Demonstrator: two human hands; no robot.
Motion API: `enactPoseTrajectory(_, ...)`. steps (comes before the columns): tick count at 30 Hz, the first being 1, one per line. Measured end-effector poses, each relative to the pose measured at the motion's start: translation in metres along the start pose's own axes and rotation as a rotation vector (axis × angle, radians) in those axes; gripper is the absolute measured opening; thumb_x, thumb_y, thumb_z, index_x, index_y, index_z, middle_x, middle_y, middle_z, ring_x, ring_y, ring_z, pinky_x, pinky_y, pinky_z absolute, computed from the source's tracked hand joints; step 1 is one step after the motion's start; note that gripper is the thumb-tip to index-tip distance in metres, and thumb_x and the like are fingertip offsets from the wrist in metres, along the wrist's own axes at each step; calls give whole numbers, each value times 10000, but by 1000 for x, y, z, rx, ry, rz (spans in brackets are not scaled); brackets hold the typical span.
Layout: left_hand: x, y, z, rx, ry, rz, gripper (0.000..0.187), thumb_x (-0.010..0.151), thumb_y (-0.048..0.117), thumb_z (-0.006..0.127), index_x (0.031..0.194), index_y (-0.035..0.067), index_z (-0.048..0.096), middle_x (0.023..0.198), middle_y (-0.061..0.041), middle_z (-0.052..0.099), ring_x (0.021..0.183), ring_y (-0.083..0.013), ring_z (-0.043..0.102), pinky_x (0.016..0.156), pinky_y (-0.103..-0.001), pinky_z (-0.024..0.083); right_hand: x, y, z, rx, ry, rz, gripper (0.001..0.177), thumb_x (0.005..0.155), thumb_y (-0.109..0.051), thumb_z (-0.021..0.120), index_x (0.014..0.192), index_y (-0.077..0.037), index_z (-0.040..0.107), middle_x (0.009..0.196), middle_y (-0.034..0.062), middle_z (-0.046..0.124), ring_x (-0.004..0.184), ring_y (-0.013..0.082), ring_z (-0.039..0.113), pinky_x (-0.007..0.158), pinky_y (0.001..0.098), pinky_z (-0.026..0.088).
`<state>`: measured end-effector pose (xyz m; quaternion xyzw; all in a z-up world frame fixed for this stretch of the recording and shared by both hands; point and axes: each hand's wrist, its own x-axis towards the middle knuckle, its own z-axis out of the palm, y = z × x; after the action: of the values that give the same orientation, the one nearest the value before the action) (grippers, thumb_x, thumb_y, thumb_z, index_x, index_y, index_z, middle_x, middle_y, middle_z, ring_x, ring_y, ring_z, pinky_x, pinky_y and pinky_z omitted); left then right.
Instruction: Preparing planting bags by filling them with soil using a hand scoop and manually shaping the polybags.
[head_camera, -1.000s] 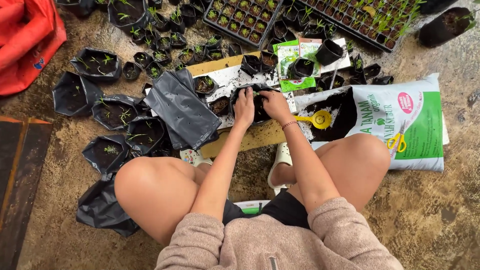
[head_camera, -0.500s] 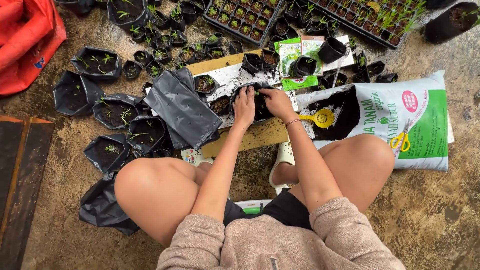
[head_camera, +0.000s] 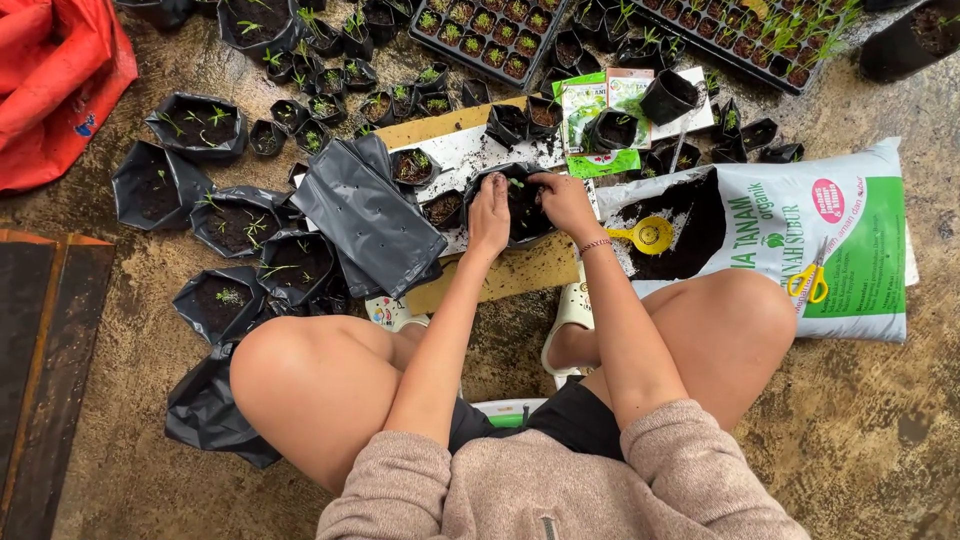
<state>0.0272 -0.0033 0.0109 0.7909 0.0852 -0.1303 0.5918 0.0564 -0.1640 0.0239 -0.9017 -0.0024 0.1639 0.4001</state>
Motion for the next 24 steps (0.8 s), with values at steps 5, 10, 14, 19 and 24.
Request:
enactPoseTrajectory(5,-3,-10,-2,-66,52,-39,832,1102,599,153,1542,-96,287,1511,-340,433,1465,-465,332,1225,-590,215,3,18,9,-82,41,-47,367,939,-59,506,1157,-155,784,1083,186,744,1092,428,679,967,514,547)
enactPoseTrajectory(10,-3,0,-7,-71,-18,-45,836,1112,573,133,1555,-129,232,1567,-382,314,1499,-496,240,1234,-602,184,-2,16,6,-197,34,-65,334,938,-72,515,1102,-157,794,1082,186,732,1064,425,693,910,524,577)
enactPoseTrajectory(14,-4,5,-7,-21,-85,-42,835,1110,596,135,1572,-91,244,1584,-354,300,1516,-472,212,1242,-588,160,0,15,7,-311,24,-68,390,931,-71,509,1203,-168,771,1140,171,711,1090,408,688,916,518,579)
enactPoseTrajectory(19,-15,22,-12,62,-106,-57,836,1100,604,102,1590,-58,246,1597,-336,293,1514,-507,172,1233,-611,129,10,17,15,-408,-50,-47,474,947,-79,452,1317,-201,720,1154,190,713,1069,420,701,914,540,579)
enactPoseTrajectory(24,-4,10,-9,66,-131,-69,863,1088,632,81,1599,-47,232,1613,-333,267,1512,-523,147,1228,-630,125,18,21,26,-436,-80,-49,505,955,-66,409,1340,-189,713,1127,185,723,1023,393,723,875,533,593)
